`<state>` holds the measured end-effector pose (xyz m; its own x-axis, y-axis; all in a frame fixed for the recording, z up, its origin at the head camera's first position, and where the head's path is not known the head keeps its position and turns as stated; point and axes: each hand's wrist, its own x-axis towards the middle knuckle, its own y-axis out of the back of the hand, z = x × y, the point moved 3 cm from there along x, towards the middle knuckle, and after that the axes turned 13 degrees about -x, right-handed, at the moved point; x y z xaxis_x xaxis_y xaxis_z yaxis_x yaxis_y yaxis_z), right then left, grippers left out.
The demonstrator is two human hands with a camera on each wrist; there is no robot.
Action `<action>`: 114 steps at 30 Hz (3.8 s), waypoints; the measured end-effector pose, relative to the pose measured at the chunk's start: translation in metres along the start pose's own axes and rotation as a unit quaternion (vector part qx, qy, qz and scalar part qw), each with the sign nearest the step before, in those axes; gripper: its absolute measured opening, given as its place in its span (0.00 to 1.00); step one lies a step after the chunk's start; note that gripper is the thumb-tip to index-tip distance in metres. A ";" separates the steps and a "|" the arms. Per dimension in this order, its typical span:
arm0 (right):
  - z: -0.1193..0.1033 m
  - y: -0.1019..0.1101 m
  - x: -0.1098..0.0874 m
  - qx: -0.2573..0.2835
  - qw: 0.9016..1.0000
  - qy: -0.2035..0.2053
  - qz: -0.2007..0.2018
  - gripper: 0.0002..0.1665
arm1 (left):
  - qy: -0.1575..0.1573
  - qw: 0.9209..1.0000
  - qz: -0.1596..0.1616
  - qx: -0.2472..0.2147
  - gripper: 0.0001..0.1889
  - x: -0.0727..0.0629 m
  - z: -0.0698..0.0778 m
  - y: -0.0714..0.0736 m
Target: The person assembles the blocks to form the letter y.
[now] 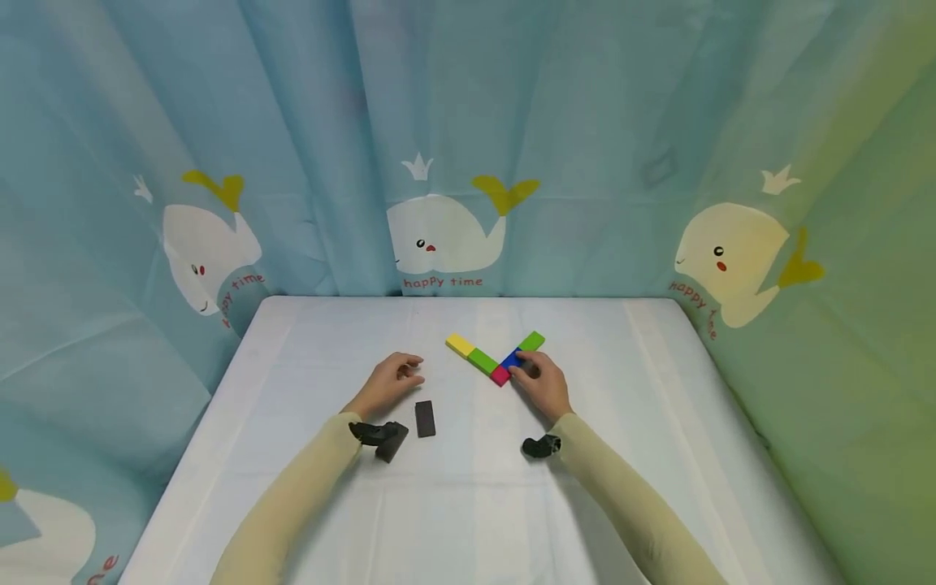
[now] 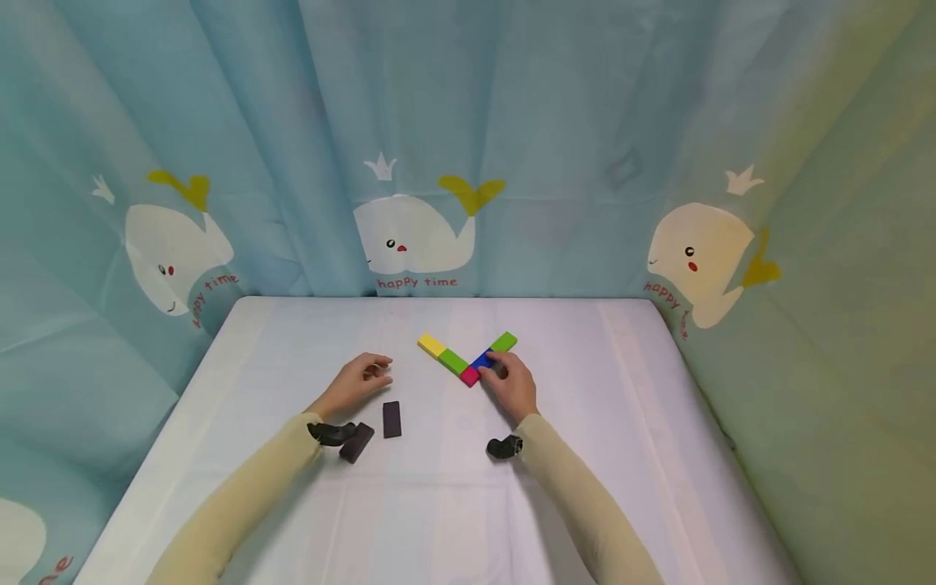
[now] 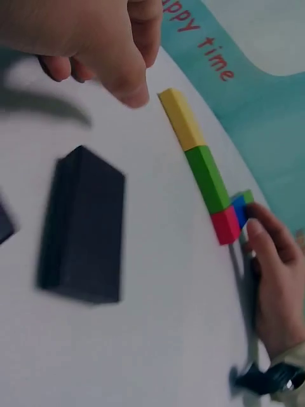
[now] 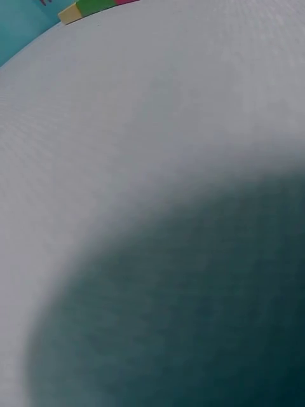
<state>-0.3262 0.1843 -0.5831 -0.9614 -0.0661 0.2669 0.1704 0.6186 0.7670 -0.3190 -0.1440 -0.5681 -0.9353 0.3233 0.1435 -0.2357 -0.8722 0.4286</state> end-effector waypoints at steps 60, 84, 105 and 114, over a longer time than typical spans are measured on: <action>0.001 0.001 -0.005 -0.006 1.000 0.022 0.019 0.22 | 0.106 0.973 -0.073 -0.189 0.30 -0.037 0.023 -0.041; 0.003 -0.001 -0.002 -0.001 1.000 0.016 0.017 0.22 | 0.138 0.952 -0.053 -0.268 0.26 0.005 0.032 -0.060; -0.002 0.001 -0.003 -0.010 1.000 0.015 0.018 0.22 | -0.010 0.983 -0.184 0.023 0.17 0.032 0.048 -0.083; 0.000 0.002 -0.003 -0.006 1.000 0.010 0.015 0.22 | -0.016 0.982 -0.172 0.072 0.16 0.036 0.049 -0.088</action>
<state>-0.3231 0.1854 -0.5820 -0.9513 -0.0635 0.3016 0.2018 0.6113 0.7652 -0.3195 -0.0379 -0.5572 -0.7975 0.6033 -0.0041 -0.4943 -0.6495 0.5778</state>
